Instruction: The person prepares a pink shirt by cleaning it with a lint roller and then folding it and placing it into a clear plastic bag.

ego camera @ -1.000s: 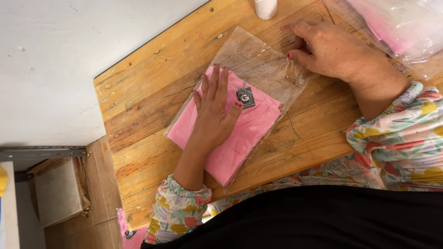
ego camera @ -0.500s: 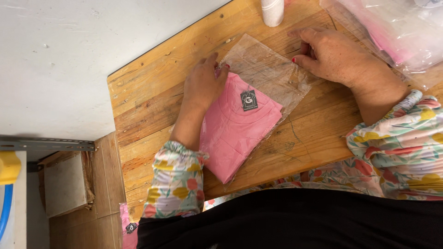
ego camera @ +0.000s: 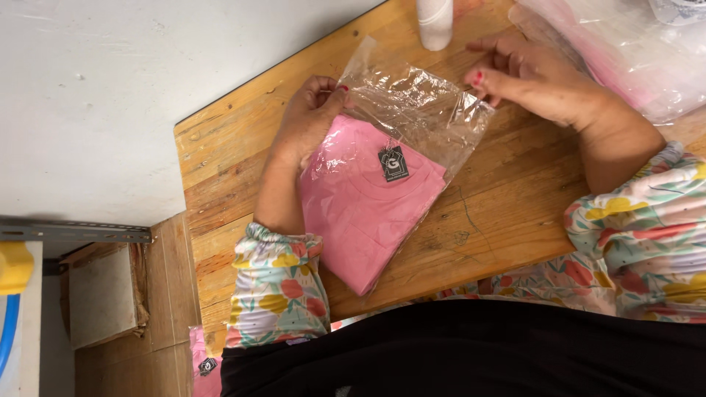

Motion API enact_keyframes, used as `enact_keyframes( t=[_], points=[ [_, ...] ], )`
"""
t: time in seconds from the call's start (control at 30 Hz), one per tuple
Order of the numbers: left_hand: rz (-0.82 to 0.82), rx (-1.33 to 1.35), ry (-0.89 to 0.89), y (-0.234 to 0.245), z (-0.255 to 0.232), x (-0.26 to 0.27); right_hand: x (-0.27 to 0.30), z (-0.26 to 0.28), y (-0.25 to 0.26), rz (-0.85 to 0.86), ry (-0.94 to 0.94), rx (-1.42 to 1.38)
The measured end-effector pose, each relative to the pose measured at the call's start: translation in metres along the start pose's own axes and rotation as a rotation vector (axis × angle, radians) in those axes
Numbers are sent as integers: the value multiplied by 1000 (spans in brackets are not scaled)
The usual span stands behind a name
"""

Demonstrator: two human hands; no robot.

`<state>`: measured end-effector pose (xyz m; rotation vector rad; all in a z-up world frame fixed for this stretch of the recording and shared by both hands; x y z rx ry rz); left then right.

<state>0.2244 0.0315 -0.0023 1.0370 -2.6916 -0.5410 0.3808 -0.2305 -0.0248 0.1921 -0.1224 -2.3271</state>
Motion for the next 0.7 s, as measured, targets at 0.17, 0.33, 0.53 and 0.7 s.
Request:
enact_keyframes(
  t=[0.17, 0.33, 0.53, 0.7],
  points=[
    [10, 213, -175, 36, -47, 31, 25, 37, -49, 211, -156, -104],
    [-43, 345, -287, 71, -81, 54, 16, -34, -54, 4, -275, -66],
    [-157, 305, -443, 112, -122, 64, 8, 80, -82, 99, 51, -321],
    [-148, 593, -695, 146, -155, 83, -3, 149, -51, -191, 712, 52]
  ],
)
Point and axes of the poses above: each hand's wrist, its own x-axis away from the middle knuckle, its own y-axis out of the back of the hand, z = x × y, the point moved 8 cm from there along -x, towards the middle knuckle, and after that the axes turned 13 degrees about -z, right-handed, at the moved point
